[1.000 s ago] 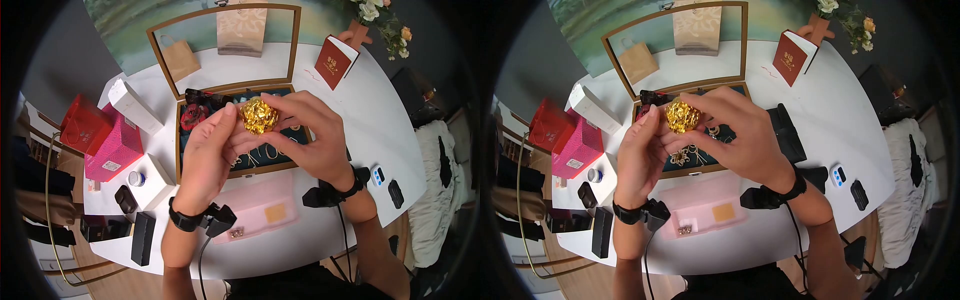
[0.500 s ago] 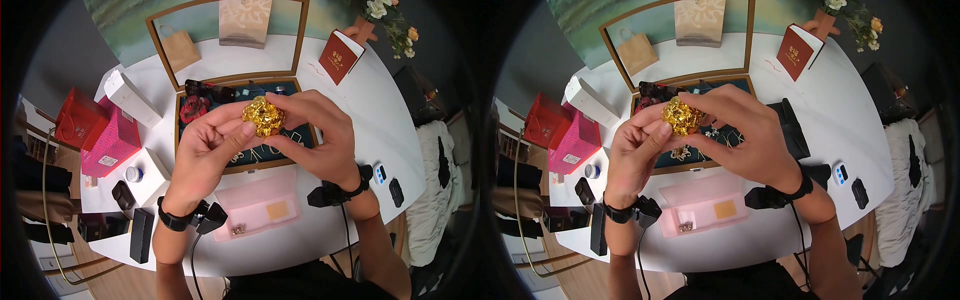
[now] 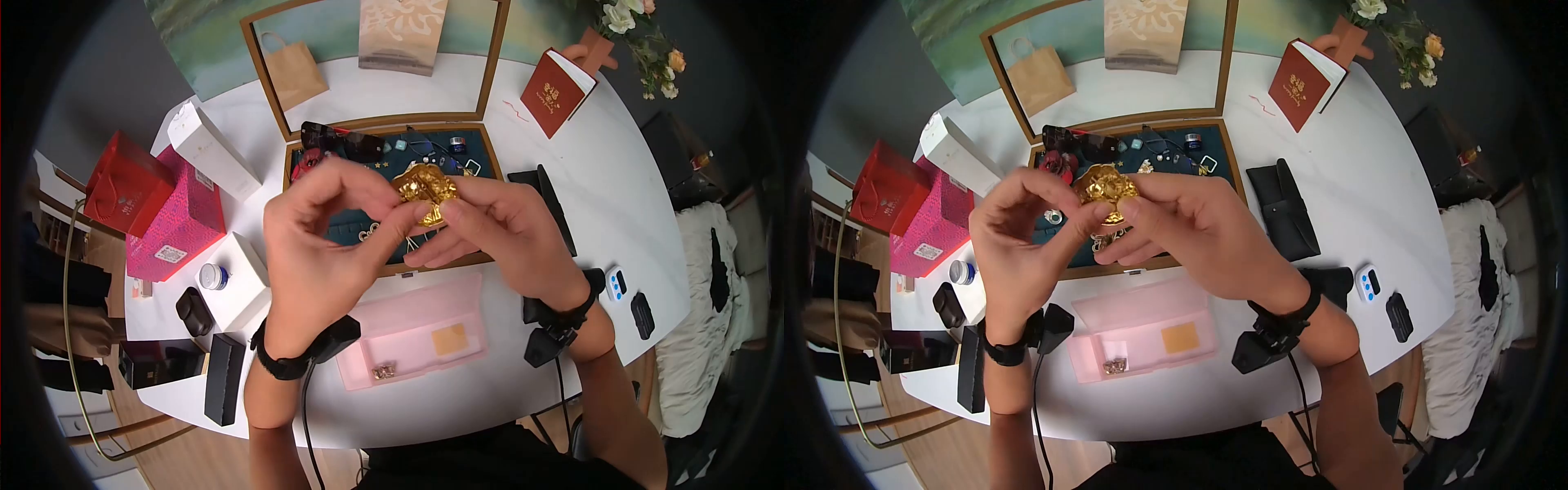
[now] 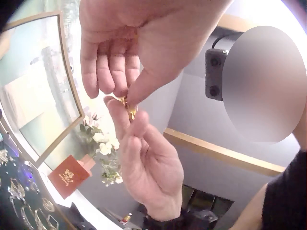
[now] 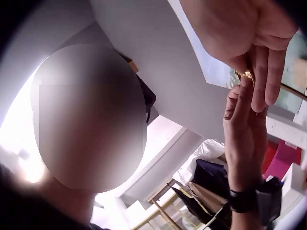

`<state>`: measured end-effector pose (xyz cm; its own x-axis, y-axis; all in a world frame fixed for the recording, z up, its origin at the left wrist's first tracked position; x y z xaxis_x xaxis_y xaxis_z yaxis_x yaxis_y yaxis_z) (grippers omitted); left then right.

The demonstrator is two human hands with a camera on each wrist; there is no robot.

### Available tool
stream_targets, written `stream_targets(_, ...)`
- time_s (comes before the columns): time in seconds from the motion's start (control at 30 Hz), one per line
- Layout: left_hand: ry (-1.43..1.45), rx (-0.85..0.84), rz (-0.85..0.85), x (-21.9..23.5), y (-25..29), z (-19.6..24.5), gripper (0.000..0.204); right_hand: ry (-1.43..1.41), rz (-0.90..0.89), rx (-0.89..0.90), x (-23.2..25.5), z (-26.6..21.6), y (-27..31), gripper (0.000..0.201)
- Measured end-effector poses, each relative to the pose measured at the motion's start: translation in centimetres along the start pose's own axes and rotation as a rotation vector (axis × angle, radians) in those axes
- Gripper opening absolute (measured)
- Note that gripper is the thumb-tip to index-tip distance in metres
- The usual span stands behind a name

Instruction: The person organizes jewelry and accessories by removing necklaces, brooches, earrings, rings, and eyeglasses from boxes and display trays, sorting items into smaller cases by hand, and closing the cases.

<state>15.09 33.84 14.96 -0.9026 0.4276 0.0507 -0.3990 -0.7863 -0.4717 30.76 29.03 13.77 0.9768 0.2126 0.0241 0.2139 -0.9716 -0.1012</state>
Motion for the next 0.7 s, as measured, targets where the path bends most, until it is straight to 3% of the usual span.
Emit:
stream_targets(0.1, -0.033, -0.049, 0.128, 0.3, -0.1, 0.2, 0.033, -0.083, -0.052, -0.117, 0.0, 0.9, -0.3, 0.039)
stream_targets(0.2, 0.007, -0.069, 0.111, 0.3, -0.3, 0.9, 0.037, -0.19, -0.086, -0.135, 0.2, 1.3, -0.5, 0.038)
stream_targets(0.27, -0.105, -0.103, -0.059, 0.0, -0.5, 1.1, 0.046, -0.234, -0.108, -0.123, 0.2, 1.2, -0.5, 0.038)
stream_targets(0.57, -0.089, -0.076, -0.091, 0.0, -0.4, 0.7, 0.055, -0.211, -0.112, -0.093, 0.4, 1.0, -0.4, 0.041)
stream_targets(0.7, -0.104, -0.027, -0.113, -0.1, -0.3, 0.6, 0.059, -0.088, -0.007, 0.012, 0.4, 0.7, -0.3, 0.043)
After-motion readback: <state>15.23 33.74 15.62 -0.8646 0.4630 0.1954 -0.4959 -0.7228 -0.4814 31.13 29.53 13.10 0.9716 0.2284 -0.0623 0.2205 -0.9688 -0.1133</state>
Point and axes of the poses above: each hand's wrist, its own y-axis away from the middle knuckle, its own x-axis out of the back of the hand, z = x × y, the point moved 6 cm from there along -y, towards the middle knuckle, and after that the axes turned 7 degrees about y, right-handed, at the moved point
